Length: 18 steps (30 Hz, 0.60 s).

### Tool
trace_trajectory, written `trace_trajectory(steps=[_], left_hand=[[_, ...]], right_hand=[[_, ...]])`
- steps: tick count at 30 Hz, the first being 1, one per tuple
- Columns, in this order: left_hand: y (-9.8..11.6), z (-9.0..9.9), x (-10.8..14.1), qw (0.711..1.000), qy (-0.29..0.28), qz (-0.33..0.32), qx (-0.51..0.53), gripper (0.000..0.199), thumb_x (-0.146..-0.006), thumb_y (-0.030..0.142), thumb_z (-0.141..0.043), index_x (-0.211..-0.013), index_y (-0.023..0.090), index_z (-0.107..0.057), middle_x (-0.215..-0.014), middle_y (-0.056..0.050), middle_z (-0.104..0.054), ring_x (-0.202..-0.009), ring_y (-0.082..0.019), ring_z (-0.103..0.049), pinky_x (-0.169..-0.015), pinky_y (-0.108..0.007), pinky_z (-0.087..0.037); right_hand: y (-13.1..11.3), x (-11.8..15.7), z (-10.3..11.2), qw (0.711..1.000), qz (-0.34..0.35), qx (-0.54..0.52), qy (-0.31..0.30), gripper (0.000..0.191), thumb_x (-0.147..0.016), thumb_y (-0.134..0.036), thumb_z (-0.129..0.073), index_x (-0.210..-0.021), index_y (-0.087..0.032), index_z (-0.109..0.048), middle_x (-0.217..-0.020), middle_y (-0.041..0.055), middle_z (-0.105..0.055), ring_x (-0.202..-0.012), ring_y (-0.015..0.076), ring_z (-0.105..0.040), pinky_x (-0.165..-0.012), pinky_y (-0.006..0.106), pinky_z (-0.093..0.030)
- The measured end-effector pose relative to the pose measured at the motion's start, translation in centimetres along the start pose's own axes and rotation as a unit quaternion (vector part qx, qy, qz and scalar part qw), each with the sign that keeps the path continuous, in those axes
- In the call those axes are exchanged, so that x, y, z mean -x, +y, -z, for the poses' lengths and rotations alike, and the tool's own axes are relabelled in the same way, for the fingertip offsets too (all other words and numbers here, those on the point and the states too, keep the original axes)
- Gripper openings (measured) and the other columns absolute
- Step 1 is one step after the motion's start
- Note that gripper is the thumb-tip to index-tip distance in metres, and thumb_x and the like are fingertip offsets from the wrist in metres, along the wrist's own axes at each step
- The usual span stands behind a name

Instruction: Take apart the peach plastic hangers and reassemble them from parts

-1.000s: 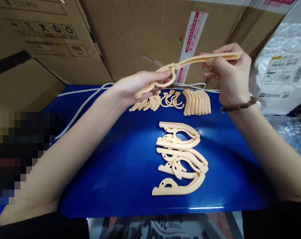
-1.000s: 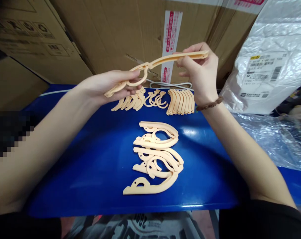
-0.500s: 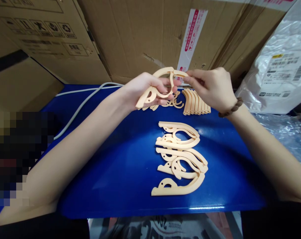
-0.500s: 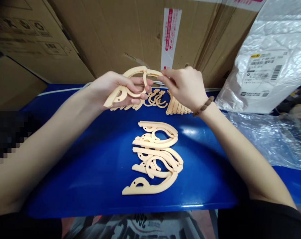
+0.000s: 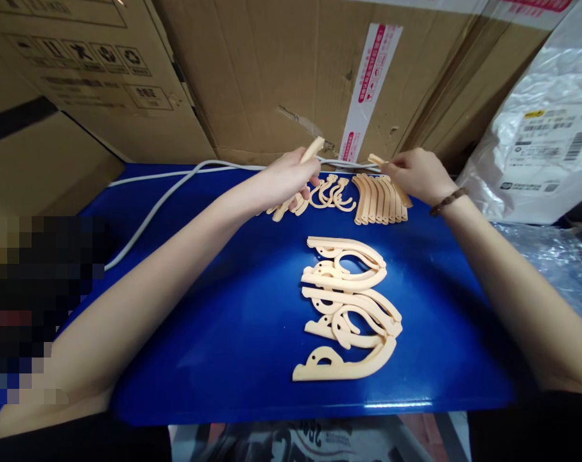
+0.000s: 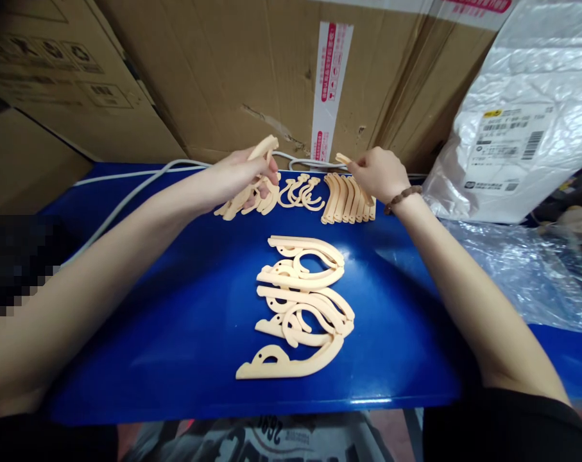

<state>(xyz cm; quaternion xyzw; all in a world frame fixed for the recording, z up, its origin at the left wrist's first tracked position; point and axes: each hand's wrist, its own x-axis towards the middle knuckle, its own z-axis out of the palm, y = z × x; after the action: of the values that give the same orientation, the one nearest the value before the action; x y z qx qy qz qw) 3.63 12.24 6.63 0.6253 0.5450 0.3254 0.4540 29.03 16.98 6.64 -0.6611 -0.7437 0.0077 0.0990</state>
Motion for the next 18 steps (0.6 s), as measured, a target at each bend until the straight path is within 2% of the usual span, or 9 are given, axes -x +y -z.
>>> trace_trajectory(steps=[1,4,7,10,13,18], left_hand=[[0.0,0.0,-0.1,1.000,-0.001,0.006,0.014,0.003,-0.091,0.020,-0.050,-0.089,0.019,-0.050,-0.088,-0.004,-0.056,-0.059,-0.009,-0.051,-0.052,-0.021,-0.032],[-0.3,-0.1,-0.4,0.999,-0.001,0.013,0.046,0.028,-0.101,0.041,-0.043,-0.091,0.018,-0.054,-0.081,-0.003,-0.050,-0.057,-0.008,-0.045,-0.051,-0.021,-0.032],[-1.0,-0.1,-0.8,0.997,-0.007,0.003,0.079,0.040,-0.100,0.054,-0.042,-0.094,0.018,-0.058,-0.078,-0.004,-0.050,-0.057,-0.009,-0.043,-0.055,-0.024,-0.037],[-1.5,0.0,-1.2,0.995,-0.004,0.010,0.100,0.040,-0.097,0.055,-0.045,-0.088,0.018,-0.056,-0.079,-0.005,-0.052,-0.058,-0.010,-0.043,-0.055,-0.026,-0.039],[-1.5,0.2,-1.2,0.994,0.008,0.027,0.102,0.042,-0.100,0.055,-0.043,-0.082,0.019,-0.053,-0.080,-0.006,-0.053,-0.056,-0.010,-0.042,-0.050,-0.024,-0.035],[-1.5,0.4,-1.0,0.993,0.008,0.028,0.115,0.044,-0.101,0.056,-0.043,-0.079,0.019,-0.053,-0.079,-0.005,-0.053,-0.055,-0.010,-0.041,-0.047,-0.024,-0.028]], right_hand=[[0.1,0.0,-0.2,1.000,-0.011,0.013,0.000,0.035,-0.097,-0.035,-0.054,-0.095,-0.012,-0.079,-0.092,0.0200,-0.076,-0.091,0.0301,-0.069,-0.081,0.038,-0.049],[0.0,0.2,-0.6,0.998,-0.038,0.042,-0.004,0.035,-0.097,-0.036,-0.057,-0.105,-0.010,-0.079,-0.107,0.0238,-0.077,-0.102,0.0340,-0.070,-0.084,0.040,-0.050],[-0.2,0.3,-1.1,0.998,-0.037,0.056,-0.016,0.034,-0.097,-0.031,-0.057,-0.109,-0.008,-0.080,-0.109,0.0265,-0.077,-0.107,0.0370,-0.071,-0.088,0.043,-0.051],[-0.2,0.1,-1.7,0.997,-0.027,0.062,-0.030,0.033,-0.096,-0.025,-0.055,-0.108,-0.007,-0.080,-0.106,0.0254,-0.077,-0.108,0.0381,-0.072,-0.092,0.045,-0.052],[-0.4,0.1,-2.1,0.997,-0.021,0.064,-0.038,0.031,-0.094,-0.023,-0.055,-0.105,-0.008,-0.080,-0.104,0.0225,-0.077,-0.109,0.0382,-0.072,-0.094,0.046,-0.053],[-0.9,0.5,-1.9,0.997,-0.015,0.052,-0.052,0.029,-0.095,-0.021,-0.052,-0.094,-0.013,-0.080,-0.076,0.0152,-0.074,-0.100,0.0359,-0.072,-0.090,0.044,-0.054]])
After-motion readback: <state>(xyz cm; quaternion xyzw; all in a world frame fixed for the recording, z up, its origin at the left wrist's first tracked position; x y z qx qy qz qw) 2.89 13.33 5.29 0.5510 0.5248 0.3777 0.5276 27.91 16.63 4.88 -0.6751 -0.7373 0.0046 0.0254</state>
